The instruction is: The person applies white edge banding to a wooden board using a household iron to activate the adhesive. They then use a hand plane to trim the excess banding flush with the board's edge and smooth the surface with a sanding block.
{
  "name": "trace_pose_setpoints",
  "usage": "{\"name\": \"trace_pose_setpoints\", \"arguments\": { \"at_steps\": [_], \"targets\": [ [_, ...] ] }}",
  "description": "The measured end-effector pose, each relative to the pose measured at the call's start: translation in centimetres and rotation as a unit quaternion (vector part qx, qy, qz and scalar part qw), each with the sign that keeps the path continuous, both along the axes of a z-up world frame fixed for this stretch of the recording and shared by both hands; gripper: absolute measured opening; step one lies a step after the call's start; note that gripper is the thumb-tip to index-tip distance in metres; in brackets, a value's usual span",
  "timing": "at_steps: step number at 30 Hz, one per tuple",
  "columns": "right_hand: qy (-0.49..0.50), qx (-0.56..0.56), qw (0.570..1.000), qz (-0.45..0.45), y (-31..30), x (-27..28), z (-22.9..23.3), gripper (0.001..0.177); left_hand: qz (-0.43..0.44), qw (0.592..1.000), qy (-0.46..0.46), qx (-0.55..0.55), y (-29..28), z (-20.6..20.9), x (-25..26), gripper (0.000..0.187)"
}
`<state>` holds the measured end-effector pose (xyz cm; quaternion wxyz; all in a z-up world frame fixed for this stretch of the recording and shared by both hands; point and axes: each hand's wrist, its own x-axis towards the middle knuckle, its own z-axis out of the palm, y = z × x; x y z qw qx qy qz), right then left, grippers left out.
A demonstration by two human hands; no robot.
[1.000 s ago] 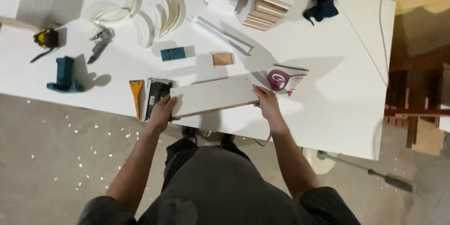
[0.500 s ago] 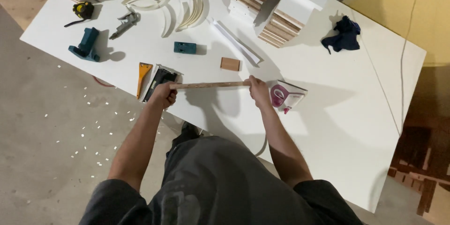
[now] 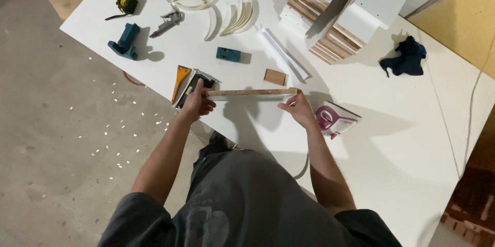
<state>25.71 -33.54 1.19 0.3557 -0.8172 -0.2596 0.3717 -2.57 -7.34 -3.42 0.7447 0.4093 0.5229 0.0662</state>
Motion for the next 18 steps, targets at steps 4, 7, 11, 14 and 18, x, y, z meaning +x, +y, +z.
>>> {"name": "trace_pose_setpoints", "arguments": {
  "at_steps": [4, 7, 11, 14, 18],
  "targets": [
    [-0.098, -0.102, 0.989, 0.032, 0.8, 2.3, -5.3, 0.058, -0.110, 0.988, -0.094, 0.061, 0.5, 2.2, -2.6, 0.083],
    [-0.144, -0.123, 0.981, 0.028, 1.9, 3.2, -6.3, 0.033, -0.311, 0.885, 0.005, 0.346, 1.5, 1.7, -3.0, 0.080],
    [-0.206, -0.196, 0.952, 0.114, 3.4, 3.1, -4.7, 0.033, -0.329, 0.819, 0.093, 0.460, 4.0, -2.1, -2.7, 0.038],
    [-0.230, -0.209, 0.937, 0.162, 3.8, 3.6, -4.9, 0.037, -0.350, 0.800, 0.109, 0.476, 4.6, -2.9, -2.7, 0.038],
    [-0.214, -0.209, 0.947, 0.116, 3.4, 3.2, -5.1, 0.032, -0.380, 0.781, 0.110, 0.484, 5.6, -4.4, -2.2, 0.040]
  ]
}}
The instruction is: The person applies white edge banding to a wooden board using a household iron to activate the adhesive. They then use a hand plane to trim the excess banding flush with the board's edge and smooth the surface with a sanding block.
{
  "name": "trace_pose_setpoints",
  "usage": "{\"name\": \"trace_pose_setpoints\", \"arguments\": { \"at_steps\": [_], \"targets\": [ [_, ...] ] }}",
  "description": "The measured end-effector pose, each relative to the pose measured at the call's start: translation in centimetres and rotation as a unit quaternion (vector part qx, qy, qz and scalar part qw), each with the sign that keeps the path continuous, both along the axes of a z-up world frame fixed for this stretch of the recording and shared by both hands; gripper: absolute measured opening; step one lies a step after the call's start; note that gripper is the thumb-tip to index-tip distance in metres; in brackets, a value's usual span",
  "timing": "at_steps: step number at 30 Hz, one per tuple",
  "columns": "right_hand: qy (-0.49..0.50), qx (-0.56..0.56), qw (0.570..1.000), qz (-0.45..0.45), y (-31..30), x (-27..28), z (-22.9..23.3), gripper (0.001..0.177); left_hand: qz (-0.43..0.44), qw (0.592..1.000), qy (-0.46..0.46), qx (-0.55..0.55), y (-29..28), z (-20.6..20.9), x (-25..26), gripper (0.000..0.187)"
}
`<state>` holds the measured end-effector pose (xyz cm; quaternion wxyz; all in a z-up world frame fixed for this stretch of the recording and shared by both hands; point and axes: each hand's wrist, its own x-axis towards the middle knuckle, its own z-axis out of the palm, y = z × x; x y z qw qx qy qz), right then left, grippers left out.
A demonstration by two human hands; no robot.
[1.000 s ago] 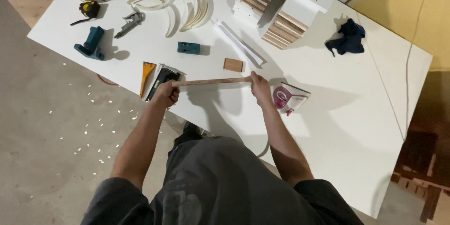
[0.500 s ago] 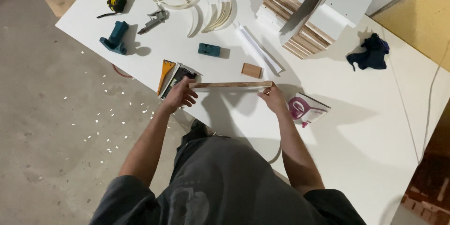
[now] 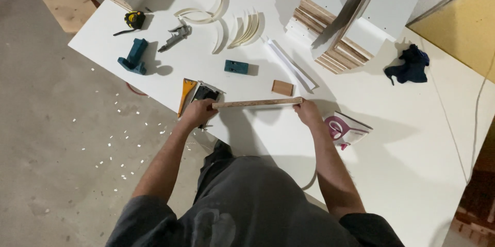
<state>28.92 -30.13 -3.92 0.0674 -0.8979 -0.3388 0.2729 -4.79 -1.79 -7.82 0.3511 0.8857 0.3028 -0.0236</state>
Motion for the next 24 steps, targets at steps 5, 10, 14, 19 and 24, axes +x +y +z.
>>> {"name": "trace_pose_setpoints", "arguments": {
  "at_steps": [5, 10, 14, 19, 24],
  "targets": [
    [0.003, -0.005, 0.998, -0.065, -1.4, -2.3, -1.5, 0.027, -0.065, 0.997, 0.037, -0.024, 1.3, 2.7, 0.5, 0.044],
    [0.134, 0.019, 0.976, -0.173, -2.6, -7.8, 0.0, 0.030, -0.070, 0.997, 0.036, 0.017, 8.0, 6.2, 3.5, 0.034],
    [0.209, 0.042, 0.961, -0.179, -1.7, -11.7, -0.3, 0.039, 0.074, 0.992, 0.005, 0.098, 17.6, -2.0, 11.8, 0.029],
    [0.303, 0.103, 0.903, -0.285, -2.9, -13.1, -5.3, 0.032, 0.130, 0.991, 0.007, 0.042, 19.1, -8.2, 19.3, 0.052],
    [0.331, 0.055, 0.924, -0.181, -1.2, -14.2, 3.6, 0.027, 0.192, 0.975, -0.042, 0.108, 17.5, -7.3, 19.4, 0.026]
  ]
}}
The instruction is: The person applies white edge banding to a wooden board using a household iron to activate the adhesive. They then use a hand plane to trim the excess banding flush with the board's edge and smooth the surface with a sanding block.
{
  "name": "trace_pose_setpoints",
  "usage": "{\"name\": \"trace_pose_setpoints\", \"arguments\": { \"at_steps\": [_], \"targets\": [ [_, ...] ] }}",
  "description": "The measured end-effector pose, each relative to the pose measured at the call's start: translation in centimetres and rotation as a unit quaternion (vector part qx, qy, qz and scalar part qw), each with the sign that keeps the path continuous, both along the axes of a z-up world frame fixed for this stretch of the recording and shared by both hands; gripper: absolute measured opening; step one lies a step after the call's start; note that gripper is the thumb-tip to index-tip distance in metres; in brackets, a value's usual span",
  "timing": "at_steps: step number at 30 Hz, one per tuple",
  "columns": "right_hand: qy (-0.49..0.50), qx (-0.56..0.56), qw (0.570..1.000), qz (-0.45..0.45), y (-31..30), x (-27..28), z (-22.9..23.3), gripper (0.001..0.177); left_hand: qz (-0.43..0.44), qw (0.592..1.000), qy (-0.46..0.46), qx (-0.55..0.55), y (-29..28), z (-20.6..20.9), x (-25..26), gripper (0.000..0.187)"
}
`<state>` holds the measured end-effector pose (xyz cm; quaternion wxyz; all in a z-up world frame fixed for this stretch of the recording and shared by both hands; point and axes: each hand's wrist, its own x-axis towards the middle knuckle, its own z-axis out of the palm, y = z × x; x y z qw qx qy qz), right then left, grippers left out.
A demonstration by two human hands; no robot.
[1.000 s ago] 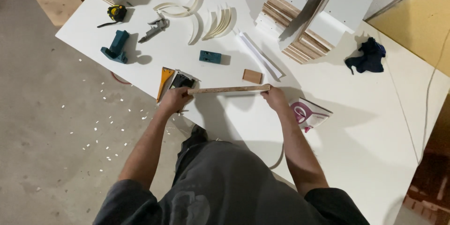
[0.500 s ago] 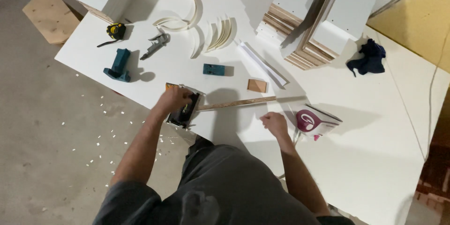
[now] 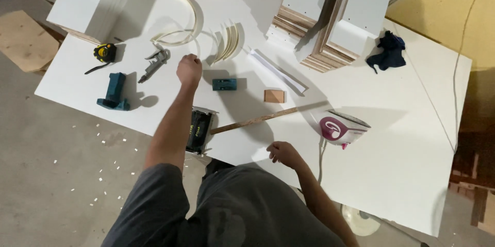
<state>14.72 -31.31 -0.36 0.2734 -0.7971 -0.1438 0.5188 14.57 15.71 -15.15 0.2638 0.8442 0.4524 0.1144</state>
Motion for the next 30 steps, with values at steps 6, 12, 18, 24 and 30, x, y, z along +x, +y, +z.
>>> {"name": "trace_pose_setpoints", "arguments": {
  "at_steps": [6, 12, 18, 24, 30],
  "targets": [
    [0.031, 0.158, 0.987, -0.019, 1.8, 0.1, 8.4, 0.034, -0.103, 0.943, -0.318, 0.014, -8.5, 16.7, -6.1, 0.017],
    [0.276, 0.519, 0.800, -0.118, 4.9, 3.6, 6.4, 0.046, -0.321, 0.896, -0.217, -0.214, -19.2, 27.1, -15.5, 0.018],
    [0.188, 0.508, 0.811, -0.219, 1.6, 6.5, 1.9, 0.028, -0.242, 0.899, -0.056, -0.362, -22.9, 29.7, -20.0, 0.033],
    [0.113, 0.343, 0.894, -0.266, -3.9, 6.1, -2.5, 0.019, -0.084, 0.941, 0.019, -0.328, -23.8, 23.1, -23.2, 0.034],
    [0.037, 0.343, 0.883, -0.318, -1.5, 10.1, -0.6, 0.016, 0.018, 0.948, -0.089, -0.306, -22.2, 19.4, -21.2, 0.030]
  ]
}}
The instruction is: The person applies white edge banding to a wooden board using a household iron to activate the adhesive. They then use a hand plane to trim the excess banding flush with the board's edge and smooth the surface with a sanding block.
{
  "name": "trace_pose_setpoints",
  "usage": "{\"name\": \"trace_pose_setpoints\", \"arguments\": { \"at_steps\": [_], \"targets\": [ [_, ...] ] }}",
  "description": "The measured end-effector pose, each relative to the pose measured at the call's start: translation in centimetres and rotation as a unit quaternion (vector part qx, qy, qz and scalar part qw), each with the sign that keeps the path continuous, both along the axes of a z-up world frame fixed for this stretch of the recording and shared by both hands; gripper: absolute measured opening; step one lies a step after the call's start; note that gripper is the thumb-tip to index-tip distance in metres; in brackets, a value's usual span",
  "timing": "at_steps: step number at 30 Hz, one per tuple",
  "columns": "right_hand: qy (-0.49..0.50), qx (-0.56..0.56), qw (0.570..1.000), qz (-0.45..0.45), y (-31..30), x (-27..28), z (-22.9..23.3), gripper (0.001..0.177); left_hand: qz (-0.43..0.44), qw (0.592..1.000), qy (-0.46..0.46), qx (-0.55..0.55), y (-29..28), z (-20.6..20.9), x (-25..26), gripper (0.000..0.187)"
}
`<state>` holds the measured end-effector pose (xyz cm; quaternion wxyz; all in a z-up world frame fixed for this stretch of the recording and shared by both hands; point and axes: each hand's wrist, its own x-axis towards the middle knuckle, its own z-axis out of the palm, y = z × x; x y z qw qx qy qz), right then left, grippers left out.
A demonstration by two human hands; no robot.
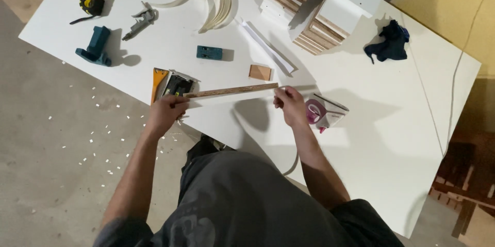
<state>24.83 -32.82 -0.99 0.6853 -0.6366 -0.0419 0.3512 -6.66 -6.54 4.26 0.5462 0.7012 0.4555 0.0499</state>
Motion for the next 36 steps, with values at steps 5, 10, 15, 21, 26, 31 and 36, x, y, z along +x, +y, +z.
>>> {"name": "trace_pose_setpoints", "arguments": {
  "at_steps": [5, 10, 15, 21, 26, 31, 36],
  "targets": [
    [-0.190, -0.179, 0.965, 0.025, 2.0, -0.1, 3.9, 0.021, 0.031, 0.998, 0.000, 0.048, 0.6, -0.7, 1.8, 0.026],
    [-0.256, -0.219, 0.940, 0.047, 2.0, 0.6, 1.8, 0.022, 0.049, 0.996, 0.017, 0.073, 1.8, -5.2, 2.1, 0.033],
    [-0.280, -0.238, 0.926, 0.091, 1.7, 1.7, 1.3, 0.026, 0.032, 0.999, 0.000, 0.025, 0.7, -0.7, 2.0, 0.028],
    [-0.190, -0.165, 0.958, 0.136, 1.5, 2.2, 2.9, 0.026, -0.007, 1.000, 0.002, 0.009, 2.2, -1.1, 2.4, 0.024],
    [-0.138, -0.116, 0.973, 0.146, 1.6, 2.7, 2.3, 0.023, 0.008, 0.999, -0.026, -0.048, 3.1, -2.1, 2.1, 0.028],
    [-0.076, -0.032, 0.986, 0.143, 1.1, 3.6, -0.7, 0.022, 0.027, 0.993, -0.051, -0.100, 3.7, -3.0, 2.1, 0.033],
    [-0.023, -0.005, 0.991, 0.134, 1.0, 4.1, -1.9, 0.023, 0.027, 0.989, -0.056, -0.132, 3.8, -1.8, 2.2, 0.037]
  ]
}}
